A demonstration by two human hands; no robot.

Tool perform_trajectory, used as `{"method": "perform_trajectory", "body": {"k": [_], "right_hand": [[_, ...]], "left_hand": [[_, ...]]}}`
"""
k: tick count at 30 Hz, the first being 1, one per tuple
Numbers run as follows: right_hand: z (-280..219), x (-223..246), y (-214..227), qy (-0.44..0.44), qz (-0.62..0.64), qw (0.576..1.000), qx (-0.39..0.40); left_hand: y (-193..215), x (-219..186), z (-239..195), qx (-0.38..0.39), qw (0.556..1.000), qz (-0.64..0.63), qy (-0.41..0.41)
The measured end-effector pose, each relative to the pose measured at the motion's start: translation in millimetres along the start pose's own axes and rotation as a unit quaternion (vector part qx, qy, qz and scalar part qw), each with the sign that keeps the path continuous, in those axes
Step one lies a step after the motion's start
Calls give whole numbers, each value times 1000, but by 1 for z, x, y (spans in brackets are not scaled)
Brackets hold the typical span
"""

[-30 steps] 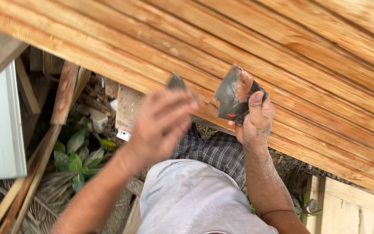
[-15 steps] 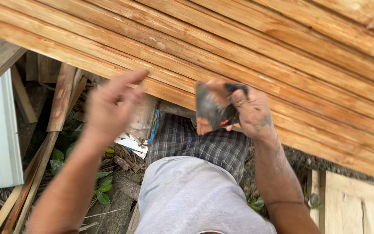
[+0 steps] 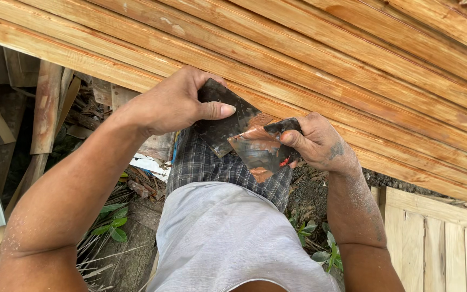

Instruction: The person sands a large wooden surface using a sanding block in their left hand while holding a putty knife in their right hand. They move the sanding block back and forth across the wood, focusing on different sections of the surface.

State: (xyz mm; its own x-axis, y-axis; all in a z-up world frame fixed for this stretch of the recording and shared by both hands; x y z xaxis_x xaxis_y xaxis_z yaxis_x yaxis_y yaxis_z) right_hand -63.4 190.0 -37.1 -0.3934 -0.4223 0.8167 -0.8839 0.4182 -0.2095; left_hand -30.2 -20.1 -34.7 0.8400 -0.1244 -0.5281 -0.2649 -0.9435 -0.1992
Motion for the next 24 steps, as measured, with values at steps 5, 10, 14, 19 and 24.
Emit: {"method": "perform_trajectory", "body": {"k": [5, 10, 14, 19, 24], "right_hand": [[-3, -5, 0, -27, 7, 1000, -13], [-6, -10, 4, -38, 63, 997, -29], [-6, -1, 12, -2, 83, 995, -49], [-10, 9, 24, -1, 131, 989, -72], [-12, 24, 27, 51, 140, 987, -62]], "left_hand": [[0, -21, -13, -13, 996, 8, -83], [-11, -40, -34, -37, 975, 110, -190], [-39, -77, -80, -84, 866, 269, -413], [-52, -83, -106, -134, 797, 372, -456], [-51, -84, -117, -174, 759, 407, -477]]}}
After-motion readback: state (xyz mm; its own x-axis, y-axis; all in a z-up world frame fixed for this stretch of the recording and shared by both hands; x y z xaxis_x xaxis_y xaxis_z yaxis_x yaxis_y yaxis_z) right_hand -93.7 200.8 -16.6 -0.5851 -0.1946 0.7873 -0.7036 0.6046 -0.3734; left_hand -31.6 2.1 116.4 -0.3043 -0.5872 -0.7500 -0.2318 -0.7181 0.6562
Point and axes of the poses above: each hand's wrist, its own z-axis towards the middle knuckle, its own y-axis out of the back of the hand, x = y × z, the point moved 9 cm from there along z, towards the middle knuckle, and after that the axes turned 1 degree about x, right-handed, at the moved point
